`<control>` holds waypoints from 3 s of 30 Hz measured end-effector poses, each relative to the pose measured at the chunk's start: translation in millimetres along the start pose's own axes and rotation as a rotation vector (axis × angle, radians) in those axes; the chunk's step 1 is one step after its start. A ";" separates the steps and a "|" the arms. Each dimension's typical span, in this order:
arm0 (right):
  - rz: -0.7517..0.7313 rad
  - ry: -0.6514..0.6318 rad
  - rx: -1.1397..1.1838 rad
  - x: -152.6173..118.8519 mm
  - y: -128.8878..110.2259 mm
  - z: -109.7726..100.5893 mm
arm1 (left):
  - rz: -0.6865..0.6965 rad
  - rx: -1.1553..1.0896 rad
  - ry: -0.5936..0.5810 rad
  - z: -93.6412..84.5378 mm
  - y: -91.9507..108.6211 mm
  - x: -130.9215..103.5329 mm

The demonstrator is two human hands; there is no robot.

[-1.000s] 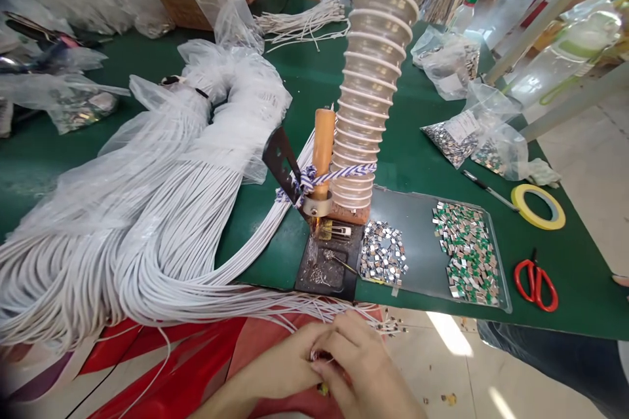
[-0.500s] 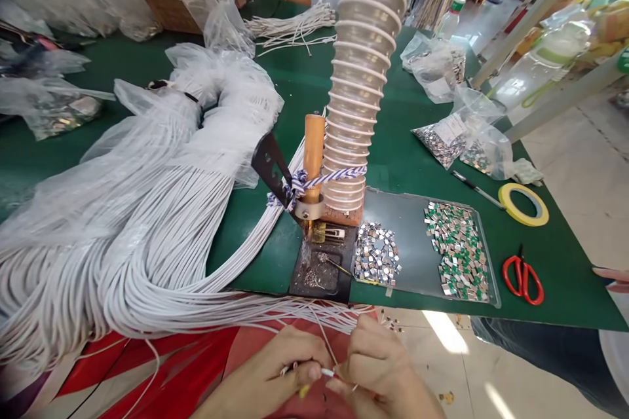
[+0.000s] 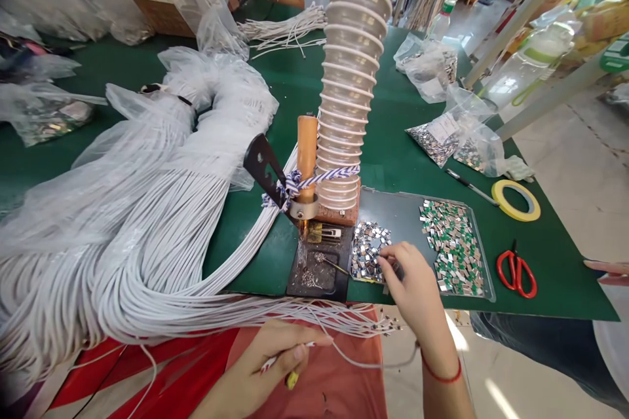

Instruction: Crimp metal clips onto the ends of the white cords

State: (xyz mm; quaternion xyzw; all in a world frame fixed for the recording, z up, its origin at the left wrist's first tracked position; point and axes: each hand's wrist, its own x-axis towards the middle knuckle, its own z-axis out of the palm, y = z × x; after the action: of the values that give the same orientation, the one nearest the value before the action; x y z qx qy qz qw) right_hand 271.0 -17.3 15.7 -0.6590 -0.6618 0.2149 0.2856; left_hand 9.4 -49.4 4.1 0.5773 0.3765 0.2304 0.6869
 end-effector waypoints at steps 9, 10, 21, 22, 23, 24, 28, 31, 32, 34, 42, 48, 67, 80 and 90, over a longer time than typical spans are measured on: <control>-0.018 -0.046 -0.176 27.8 30.9 11.8 | -0.059 -0.085 0.060 3.1 -8.0 2.0; -0.015 -0.031 -0.177 26.2 29.3 10.6 | -0.039 -0.075 0.083 2.7 -6.7 4.2; 0.134 -0.072 0.583 -29.5 -47.3 31.5 | 0.199 0.039 0.311 -8.3 -3.4 9.6; 0.160 -0.134 0.618 -33.1 -54.3 38.6 | 0.197 0.058 0.321 -9.0 -3.7 8.6; 0.197 -0.177 0.647 -35.7 -60.2 45.3 | 0.196 0.082 0.333 -9.6 -4.2 7.8; 0.222 -0.204 0.679 -37.5 -64.7 51.5 | 0.193 0.106 0.345 -10.2 -4.8 7.3; 0.239 -0.181 0.796 -40.9 -70.7 68.5 | 0.160 0.166 0.377 -11.7 -6.6 8.2; 0.237 -0.157 0.795 -43.5 -68.2 74.0 | 0.124 0.174 0.412 -12.4 -5.2 11.3; 0.235 -0.161 0.785 -44.5 -67.0 75.0 | 0.121 0.179 0.421 -12.6 -4.4 12.3; 0.225 -0.171 0.757 -46.3 -64.9 76.5 | 0.127 0.192 0.428 -13.1 -2.8 14.1; 0.154 -0.046 0.640 -42.0 -67.7 78.5 | 0.179 0.272 0.432 -15.1 -1.1 18.7; 0.155 0.112 0.569 -42.6 -54.5 71.7 | 0.220 0.314 0.449 -17.9 0.2 23.0; 0.087 0.171 0.687 -26.2 -66.8 95.0 | 0.351 0.368 0.556 -21.8 2.6 35.6; 0.009 0.183 0.575 -27.3 -60.6 89.0 | 0.327 0.327 0.603 -21.0 7.5 34.9; -0.104 0.193 0.480 -32.0 -61.0 91.8 | 0.233 0.268 0.601 -17.6 2.5 35.3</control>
State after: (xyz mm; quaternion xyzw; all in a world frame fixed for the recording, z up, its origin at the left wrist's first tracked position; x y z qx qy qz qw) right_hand 163.5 -43.1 -15.3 -0.5550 -0.5944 0.2868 0.5063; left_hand 17.5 -11.3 -3.2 0.6079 0.5205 0.4155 0.4324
